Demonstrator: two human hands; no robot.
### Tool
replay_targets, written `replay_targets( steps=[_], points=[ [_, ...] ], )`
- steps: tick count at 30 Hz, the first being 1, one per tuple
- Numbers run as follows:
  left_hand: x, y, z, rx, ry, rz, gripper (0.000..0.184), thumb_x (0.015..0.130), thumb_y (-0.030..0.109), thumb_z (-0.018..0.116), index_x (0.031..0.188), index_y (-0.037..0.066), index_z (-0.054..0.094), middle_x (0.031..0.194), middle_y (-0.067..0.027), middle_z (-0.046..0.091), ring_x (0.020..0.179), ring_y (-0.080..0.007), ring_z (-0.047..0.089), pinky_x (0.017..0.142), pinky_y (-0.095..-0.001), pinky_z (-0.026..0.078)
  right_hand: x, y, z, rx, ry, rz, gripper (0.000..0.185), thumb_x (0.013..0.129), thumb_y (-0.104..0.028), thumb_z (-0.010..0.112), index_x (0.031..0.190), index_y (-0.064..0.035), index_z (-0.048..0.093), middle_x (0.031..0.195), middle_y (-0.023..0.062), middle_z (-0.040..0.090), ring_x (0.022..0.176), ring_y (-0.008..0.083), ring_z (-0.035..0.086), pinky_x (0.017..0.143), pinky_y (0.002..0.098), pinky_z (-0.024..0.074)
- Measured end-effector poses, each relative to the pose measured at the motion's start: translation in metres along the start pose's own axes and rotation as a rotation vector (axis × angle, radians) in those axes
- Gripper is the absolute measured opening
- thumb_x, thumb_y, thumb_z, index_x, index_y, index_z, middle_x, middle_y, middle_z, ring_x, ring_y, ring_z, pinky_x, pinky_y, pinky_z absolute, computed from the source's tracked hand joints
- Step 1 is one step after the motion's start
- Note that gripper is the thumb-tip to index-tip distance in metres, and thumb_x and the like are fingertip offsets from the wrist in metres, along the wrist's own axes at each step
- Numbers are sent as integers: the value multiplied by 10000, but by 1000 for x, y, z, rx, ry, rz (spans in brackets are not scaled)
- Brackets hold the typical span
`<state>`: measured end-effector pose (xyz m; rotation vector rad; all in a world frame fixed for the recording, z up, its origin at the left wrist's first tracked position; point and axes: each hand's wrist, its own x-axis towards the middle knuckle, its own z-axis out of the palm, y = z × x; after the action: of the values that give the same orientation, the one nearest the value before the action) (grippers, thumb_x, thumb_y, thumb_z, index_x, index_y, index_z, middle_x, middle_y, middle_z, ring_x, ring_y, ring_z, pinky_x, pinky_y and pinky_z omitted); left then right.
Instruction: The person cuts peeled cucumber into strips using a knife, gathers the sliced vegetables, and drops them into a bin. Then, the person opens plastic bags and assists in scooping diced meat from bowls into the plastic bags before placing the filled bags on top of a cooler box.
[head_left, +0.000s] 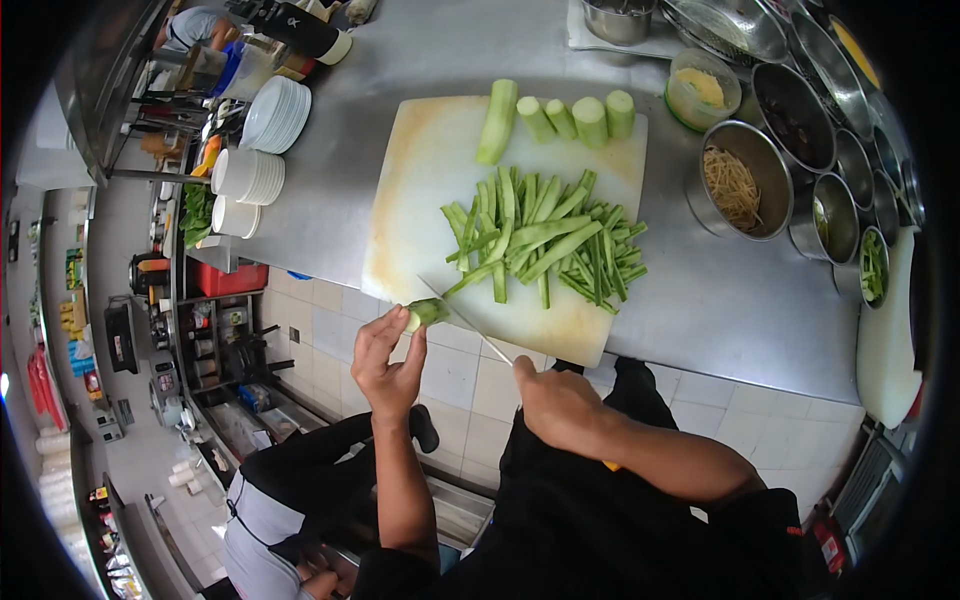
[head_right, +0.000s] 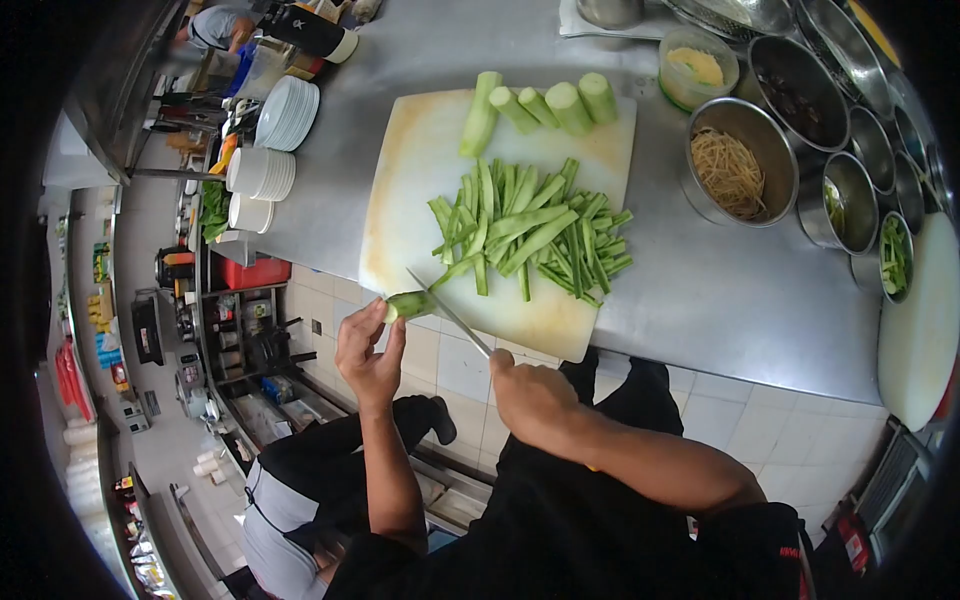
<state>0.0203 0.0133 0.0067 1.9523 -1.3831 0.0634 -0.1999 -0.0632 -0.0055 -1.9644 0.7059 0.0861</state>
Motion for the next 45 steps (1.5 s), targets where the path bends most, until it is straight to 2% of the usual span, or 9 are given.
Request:
replay_targets(
  steps=[3,6,9,14,30,32,38,42,45],
  points=[
    [1,-6,-2,-41,-32,-1,358,706,-77,734,1053,-4,683,1038,-180,672,969,-269,650,830,-336,526,-5,15,-6,77,-3,-16,241,831,-28,492,1024,107,440,637,257,604,569,423,613,559,504,497],
    [-2,-10,-3,-54,-13,-4,361,713,-85,709,1062,-4,673,1109,-187,655,1021,-287,640,850,-341,518,-17,17,-15,34,55,-70,220,891,-103,513,992,79,442,600,230,584,538,400,597,510,470,485],
    [-5,-11,0,-44,51,62,352,713,-77,730,1052,2,679,1112,-175,647,1000,-281,639,841,-334,516,-36,4,-28,17,26,-78,190,881,-89,521,972,61,446,584,222,575,524,387,590,474,463,471],
    [-13,-12,5,-74,107,-25,331,724,-47,769,1041,8,690,1039,-149,643,943,-250,634,819,-325,513,-67,-9,-25,-101,79,-133,346,871,-80,513,1179,66,448,592,202,561,491,357,604,442,455,490],
    [-16,-14,5,-84,120,-36,343,716,-63,762,1045,4,693,1005,-155,658,931,-249,636,825,-316,516,-85,-21,-27,-150,29,-64,386,867,-68,495,1219,84,449,658,222,568,517,347,607,473,437,504],
    [-16,-13,4,-84,115,-42,340,716,-65,760,1042,4,694,1006,-154,659,932,-248,639,826,-316,516,-83,-21,-24,-212,94,-86,360,831,-56,537,1157,71,455,644,196,566,502,321,630,430,403,520],
    [-14,-15,3,-69,76,6,316,740,-85,733,1043,-15,678,1050,-161,641,955,-230,645,796,-292,545,-74,-24,-13,-279,102,-56,383,811,-64,562,1159,66,470,641,187,582,489,275,633,389,360,501],
    [-14,-18,3,-69,58,38,292,756,-101,719,1032,-31,657,1090,-172,617,957,-211,648,750,-265,578,-68,-27,-12,-242,69,-36,385,813,-65,558,1162,72,466,650,195,592,497,293,635,401,373,508],
    [-14,-17,2,-54,50,32,289,748,-104,727,1016,-26,653,1089,-173,613,957,-212,647,750,-267,584,-61,-27,-12,-188,67,-53,427,814,-24,529,1200,124,423,608,189,545,472,314,603,418,408,493]
  ],
)
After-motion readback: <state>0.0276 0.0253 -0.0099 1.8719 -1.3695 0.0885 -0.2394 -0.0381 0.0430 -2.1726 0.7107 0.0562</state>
